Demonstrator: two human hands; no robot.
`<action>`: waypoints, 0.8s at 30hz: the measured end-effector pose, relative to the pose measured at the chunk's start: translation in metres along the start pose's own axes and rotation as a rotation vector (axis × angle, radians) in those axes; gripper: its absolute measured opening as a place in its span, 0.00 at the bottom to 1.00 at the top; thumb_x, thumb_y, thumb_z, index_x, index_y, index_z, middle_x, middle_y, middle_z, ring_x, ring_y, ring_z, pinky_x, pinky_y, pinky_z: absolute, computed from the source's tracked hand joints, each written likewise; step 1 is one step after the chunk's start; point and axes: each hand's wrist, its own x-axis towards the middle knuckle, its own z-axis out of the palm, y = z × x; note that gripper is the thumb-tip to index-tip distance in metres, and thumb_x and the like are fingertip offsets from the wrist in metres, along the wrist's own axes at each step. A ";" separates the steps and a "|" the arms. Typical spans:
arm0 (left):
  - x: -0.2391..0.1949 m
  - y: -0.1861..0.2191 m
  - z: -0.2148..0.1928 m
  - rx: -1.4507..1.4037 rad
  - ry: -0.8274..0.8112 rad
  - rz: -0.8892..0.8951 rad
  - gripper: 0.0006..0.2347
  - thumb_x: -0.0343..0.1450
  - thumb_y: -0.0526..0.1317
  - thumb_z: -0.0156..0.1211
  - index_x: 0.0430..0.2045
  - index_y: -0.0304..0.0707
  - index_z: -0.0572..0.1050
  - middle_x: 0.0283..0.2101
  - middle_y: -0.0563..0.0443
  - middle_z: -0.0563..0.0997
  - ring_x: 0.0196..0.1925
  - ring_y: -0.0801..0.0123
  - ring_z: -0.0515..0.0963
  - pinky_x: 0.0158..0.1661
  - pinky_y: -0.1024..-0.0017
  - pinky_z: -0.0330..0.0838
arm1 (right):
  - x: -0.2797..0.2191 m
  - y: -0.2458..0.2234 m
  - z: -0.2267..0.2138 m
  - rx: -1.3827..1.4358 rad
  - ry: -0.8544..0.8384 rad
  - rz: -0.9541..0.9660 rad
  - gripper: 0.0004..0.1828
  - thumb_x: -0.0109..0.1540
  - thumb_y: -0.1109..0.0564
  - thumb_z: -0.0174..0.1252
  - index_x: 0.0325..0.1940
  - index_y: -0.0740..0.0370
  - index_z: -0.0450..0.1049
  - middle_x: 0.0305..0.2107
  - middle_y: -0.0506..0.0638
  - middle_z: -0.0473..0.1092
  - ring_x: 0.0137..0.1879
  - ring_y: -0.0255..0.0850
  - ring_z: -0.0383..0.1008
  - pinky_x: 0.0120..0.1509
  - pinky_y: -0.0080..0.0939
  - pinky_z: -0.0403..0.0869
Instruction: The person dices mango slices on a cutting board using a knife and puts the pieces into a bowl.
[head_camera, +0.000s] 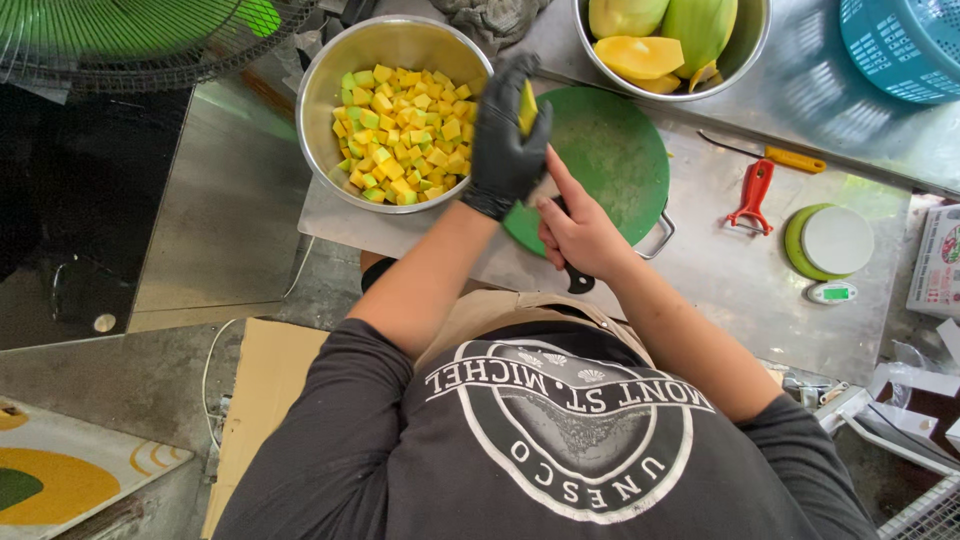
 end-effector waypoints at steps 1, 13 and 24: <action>0.015 -0.008 -0.022 0.084 0.048 0.053 0.21 0.73 0.33 0.61 0.62 0.32 0.68 0.64 0.40 0.73 0.70 0.49 0.70 0.73 0.60 0.62 | 0.003 -0.014 0.007 -0.016 -0.063 -0.080 0.39 0.71 0.60 0.42 0.83 0.43 0.36 0.18 0.45 0.58 0.18 0.34 0.60 0.23 0.38 0.68; 0.026 -0.098 -0.087 0.584 -0.001 -0.175 0.25 0.80 0.56 0.52 0.71 0.46 0.66 0.78 0.40 0.56 0.82 0.41 0.47 0.74 0.33 0.39 | -0.041 0.050 -0.070 0.098 0.245 0.064 0.40 0.70 0.59 0.41 0.83 0.35 0.36 0.19 0.47 0.58 0.18 0.36 0.59 0.23 0.39 0.65; 0.144 -0.024 0.197 0.301 -0.732 -0.129 0.33 0.67 0.57 0.63 0.64 0.39 0.66 0.63 0.38 0.73 0.66 0.49 0.71 0.65 0.59 0.64 | -0.086 0.186 -0.139 0.398 0.417 -0.032 0.42 0.69 0.58 0.43 0.83 0.32 0.36 0.20 0.46 0.59 0.20 0.35 0.60 0.25 0.36 0.65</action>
